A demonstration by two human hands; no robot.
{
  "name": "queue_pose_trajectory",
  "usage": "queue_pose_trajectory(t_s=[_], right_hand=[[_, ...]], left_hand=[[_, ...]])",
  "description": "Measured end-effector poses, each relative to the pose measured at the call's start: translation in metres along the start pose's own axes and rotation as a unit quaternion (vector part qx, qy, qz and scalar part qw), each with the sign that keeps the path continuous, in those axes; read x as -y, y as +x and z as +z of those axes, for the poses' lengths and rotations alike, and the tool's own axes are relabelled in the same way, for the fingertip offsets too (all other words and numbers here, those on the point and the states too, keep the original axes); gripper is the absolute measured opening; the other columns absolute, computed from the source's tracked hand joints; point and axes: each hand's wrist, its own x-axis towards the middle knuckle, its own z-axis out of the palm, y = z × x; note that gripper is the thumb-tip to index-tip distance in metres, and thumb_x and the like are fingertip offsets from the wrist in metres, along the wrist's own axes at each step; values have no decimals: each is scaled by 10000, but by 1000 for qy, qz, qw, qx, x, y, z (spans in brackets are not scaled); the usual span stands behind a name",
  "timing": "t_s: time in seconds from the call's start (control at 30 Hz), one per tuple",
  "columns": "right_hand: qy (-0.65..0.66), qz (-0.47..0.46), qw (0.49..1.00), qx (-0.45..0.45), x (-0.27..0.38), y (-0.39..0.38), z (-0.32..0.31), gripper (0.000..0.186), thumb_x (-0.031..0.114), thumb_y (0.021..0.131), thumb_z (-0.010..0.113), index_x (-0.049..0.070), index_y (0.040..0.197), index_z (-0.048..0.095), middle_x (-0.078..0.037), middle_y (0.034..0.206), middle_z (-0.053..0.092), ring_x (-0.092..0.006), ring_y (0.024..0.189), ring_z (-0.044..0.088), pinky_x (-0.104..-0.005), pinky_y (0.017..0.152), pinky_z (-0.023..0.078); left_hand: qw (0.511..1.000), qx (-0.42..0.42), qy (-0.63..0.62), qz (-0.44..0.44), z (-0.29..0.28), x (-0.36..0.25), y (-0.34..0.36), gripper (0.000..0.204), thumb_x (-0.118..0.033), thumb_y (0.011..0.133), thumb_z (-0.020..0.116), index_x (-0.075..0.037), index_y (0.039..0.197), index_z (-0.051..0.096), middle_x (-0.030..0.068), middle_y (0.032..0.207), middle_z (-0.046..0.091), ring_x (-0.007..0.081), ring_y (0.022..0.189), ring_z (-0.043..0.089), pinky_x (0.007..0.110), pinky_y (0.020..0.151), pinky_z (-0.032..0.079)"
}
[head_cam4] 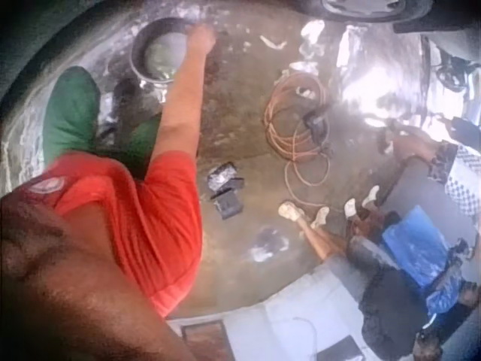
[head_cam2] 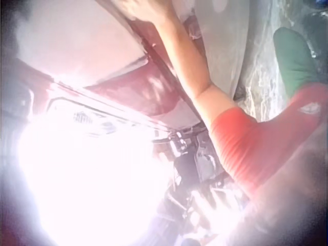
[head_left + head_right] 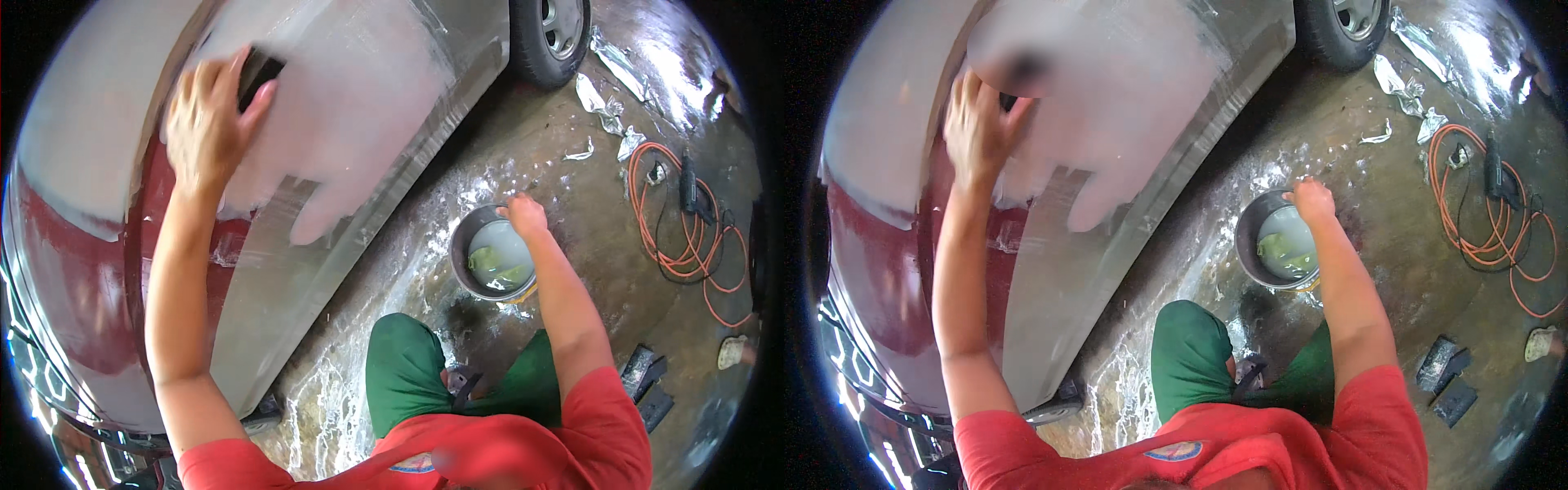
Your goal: The person sands the body filler on a car with a sanding block and wipes it with a cloth. The person then wets the sanding block in a bucket of water, rubs the surface by hand, and sands the car panel.
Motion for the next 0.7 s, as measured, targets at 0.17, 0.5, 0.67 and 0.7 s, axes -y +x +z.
queue_pose_trajectory(t_s=[0.17,0.5,0.67,0.7], right_hand=[[21,-13,1000,-6,14,-4,-11,393,416,889,678,85,1099,703,-168,1145,646,-335,1106,634,-463,928,520],[35,-17,999,-30,-6,1,-3,405,441,882,681,81,1061,723,-174,1161,658,-336,1101,646,-467,924,527],[10,-16,1000,-13,6,0,-3,390,429,903,653,100,1106,704,-162,1158,649,-347,1094,642,-480,907,531],[10,-15,1000,-10,4,-1,-4,390,429,903,653,100,1106,704,-162,1158,649,-347,1094,642,-480,907,531]], left_hand=[[999,4,-42,27,30,-27,110,411,-292,863,686,-24,1164,606,176,1130,609,354,1118,551,437,975,452],[998,13,38,-46,-9,4,-8,532,-514,892,663,-135,1266,653,63,1064,622,282,1023,586,395,860,526],[999,33,-10,-11,9,-28,91,471,-399,891,667,-68,1223,629,131,1120,610,314,1082,566,416,919,485],[995,74,-51,-39,6,-47,118,445,-307,875,680,-19,1205,597,190,1191,600,358,1148,544,445,989,446]])
